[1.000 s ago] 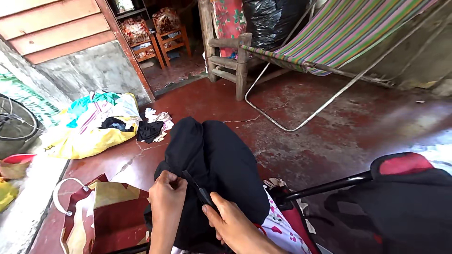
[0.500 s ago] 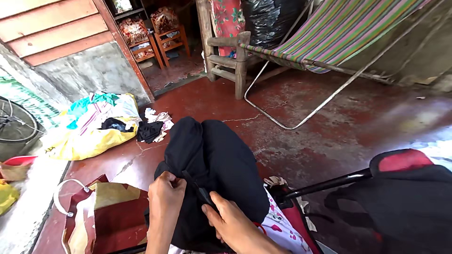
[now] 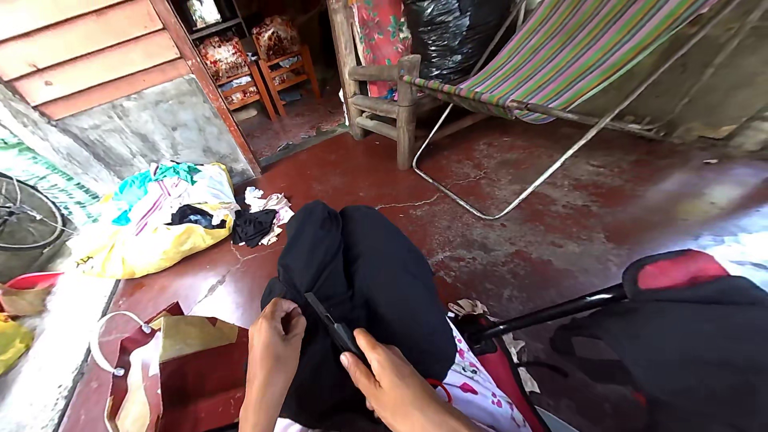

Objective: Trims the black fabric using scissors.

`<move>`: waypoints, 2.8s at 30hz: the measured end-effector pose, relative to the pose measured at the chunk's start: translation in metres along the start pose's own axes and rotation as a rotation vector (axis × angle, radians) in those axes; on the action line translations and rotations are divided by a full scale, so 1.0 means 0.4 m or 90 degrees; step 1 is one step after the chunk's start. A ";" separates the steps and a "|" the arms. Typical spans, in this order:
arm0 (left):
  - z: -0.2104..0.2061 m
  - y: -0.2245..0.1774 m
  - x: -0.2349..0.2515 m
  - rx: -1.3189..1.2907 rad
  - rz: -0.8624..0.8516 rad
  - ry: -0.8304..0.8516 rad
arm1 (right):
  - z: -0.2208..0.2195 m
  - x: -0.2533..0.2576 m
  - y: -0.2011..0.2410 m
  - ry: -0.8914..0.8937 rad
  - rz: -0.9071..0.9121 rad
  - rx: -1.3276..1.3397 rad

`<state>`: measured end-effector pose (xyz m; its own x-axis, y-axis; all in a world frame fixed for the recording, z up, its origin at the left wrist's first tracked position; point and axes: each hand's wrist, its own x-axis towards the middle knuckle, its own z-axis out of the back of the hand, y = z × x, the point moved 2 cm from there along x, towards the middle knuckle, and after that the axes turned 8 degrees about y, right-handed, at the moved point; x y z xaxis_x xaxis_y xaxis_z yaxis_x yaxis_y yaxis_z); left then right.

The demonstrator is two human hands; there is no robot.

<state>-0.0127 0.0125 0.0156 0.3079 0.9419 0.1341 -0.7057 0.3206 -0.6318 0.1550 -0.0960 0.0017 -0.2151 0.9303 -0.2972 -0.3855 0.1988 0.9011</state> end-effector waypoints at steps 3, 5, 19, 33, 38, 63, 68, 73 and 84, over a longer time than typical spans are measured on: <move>-0.003 0.013 -0.008 -0.091 -0.018 -0.017 | -0.002 -0.008 0.007 -0.024 0.022 -0.031; -0.006 0.016 -0.012 -0.118 -0.040 -0.031 | -0.003 -0.007 0.006 -0.025 0.020 -0.035; 0.022 0.078 0.032 -0.051 -0.209 0.042 | -0.001 -0.001 -0.013 -0.034 0.009 0.035; -0.016 0.059 0.063 0.034 -0.369 -0.185 | 0.048 0.167 0.079 -0.257 0.152 0.085; 0.002 0.052 0.052 0.067 -0.388 -0.224 | 0.047 0.197 0.088 -0.233 0.133 0.123; -0.008 0.073 -0.049 -0.722 -0.081 0.187 | 0.020 0.118 0.088 -0.348 0.166 0.210; -0.008 0.062 -0.049 -0.714 -0.059 0.181 | 0.012 0.134 0.086 -0.368 0.150 0.185; -0.019 0.062 -0.039 -0.588 -0.140 0.096 | 0.001 0.138 0.109 -0.418 0.200 0.136; 0.076 0.042 -0.009 0.033 -0.371 -0.136 | -0.004 0.133 0.145 -0.530 0.271 -0.157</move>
<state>-0.0452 0.0177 0.0277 0.5210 0.6085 0.5986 -0.4925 0.7871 -0.3714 0.1196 -0.0355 0.0377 0.2873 0.8489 0.4436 -0.6199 -0.1883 0.7618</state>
